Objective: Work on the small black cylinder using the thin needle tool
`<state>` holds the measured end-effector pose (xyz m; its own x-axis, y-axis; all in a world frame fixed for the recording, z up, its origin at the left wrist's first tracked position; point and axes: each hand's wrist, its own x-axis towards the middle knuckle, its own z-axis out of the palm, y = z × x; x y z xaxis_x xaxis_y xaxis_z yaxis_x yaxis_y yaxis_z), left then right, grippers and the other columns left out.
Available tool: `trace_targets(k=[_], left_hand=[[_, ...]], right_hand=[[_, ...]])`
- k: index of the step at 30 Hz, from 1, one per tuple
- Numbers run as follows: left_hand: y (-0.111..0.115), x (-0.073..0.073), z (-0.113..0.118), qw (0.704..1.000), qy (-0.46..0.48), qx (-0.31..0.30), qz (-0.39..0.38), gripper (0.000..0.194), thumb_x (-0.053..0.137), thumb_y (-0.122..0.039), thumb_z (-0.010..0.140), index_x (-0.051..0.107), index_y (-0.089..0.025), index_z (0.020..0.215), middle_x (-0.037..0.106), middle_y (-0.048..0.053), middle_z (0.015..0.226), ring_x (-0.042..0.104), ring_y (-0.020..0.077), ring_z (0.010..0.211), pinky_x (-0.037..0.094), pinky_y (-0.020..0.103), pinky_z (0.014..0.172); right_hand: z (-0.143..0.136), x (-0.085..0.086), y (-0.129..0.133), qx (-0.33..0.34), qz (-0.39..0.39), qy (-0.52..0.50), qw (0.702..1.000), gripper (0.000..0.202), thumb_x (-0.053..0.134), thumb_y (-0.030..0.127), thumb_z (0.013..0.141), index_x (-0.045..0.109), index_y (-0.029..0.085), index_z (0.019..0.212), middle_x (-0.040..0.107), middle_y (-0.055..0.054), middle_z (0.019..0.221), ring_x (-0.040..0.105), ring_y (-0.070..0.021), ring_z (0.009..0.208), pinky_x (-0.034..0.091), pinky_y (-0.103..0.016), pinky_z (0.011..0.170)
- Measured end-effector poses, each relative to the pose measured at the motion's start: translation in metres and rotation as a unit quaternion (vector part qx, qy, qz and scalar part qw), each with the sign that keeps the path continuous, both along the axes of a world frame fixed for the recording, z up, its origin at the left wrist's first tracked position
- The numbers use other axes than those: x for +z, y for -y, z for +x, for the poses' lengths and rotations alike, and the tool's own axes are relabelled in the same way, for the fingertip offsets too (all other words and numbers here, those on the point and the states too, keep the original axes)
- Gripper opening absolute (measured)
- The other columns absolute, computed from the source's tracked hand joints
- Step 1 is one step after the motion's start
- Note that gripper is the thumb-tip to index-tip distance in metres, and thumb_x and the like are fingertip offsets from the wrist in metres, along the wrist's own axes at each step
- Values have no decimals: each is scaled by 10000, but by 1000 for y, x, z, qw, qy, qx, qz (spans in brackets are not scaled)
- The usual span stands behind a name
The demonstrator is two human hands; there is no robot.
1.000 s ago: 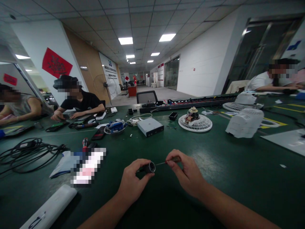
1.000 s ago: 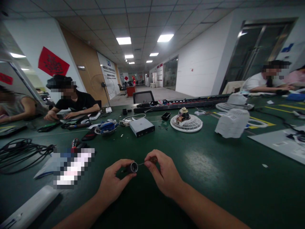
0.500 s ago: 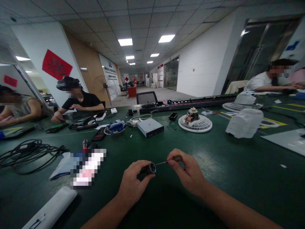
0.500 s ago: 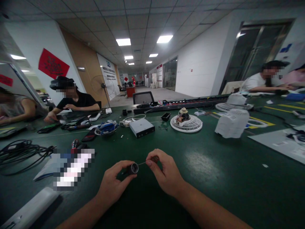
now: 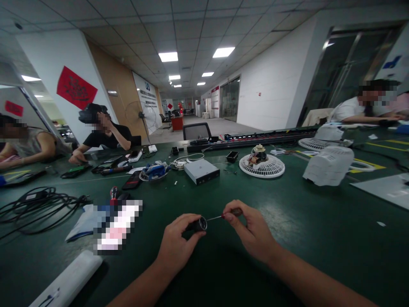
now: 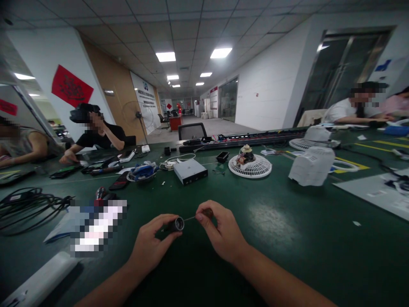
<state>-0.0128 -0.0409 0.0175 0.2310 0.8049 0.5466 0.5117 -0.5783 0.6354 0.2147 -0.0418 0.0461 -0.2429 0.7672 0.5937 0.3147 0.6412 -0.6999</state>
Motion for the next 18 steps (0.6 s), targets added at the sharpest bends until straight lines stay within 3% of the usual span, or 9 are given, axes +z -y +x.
trace_targets(k=[11, 16, 18], left_hand=[[-1, 3, 0, 1000, 1, -16, 1, 304, 751, -104, 762, 729, -230, 1039, 754, 53, 1031, 716, 229, 944, 594, 410, 880], [-1, 2, 0, 1000, 1, 0, 12, 357, 782, -71, 722, 728, -226, 1039, 756, 47, 1034, 719, 224, 942, 593, 392, 880], [-1, 1, -1, 1000, -6, -12, 16, 353, 782, -70, 724, 731, -229, 1035, 758, 42, 1029, 720, 220, 937, 594, 383, 873]], right_hand=[[0, -2, -5, 33, -29, -19, 999, 169, 524, 319, 976, 622, 209, 892, 642, -14, 772, 610, -159, 699, 468, -271, 642], [2, -4, -9, 3, -45, -30, 999, 174, 536, 333, 976, 630, 204, 907, 661, -16, 787, 629, -161, 724, 473, -273, 666], [2, -5, -10, 30, -47, -31, 998, 198, 532, 351, 978, 628, 200, 895, 653, -14, 783, 630, -159, 719, 482, -271, 663]])
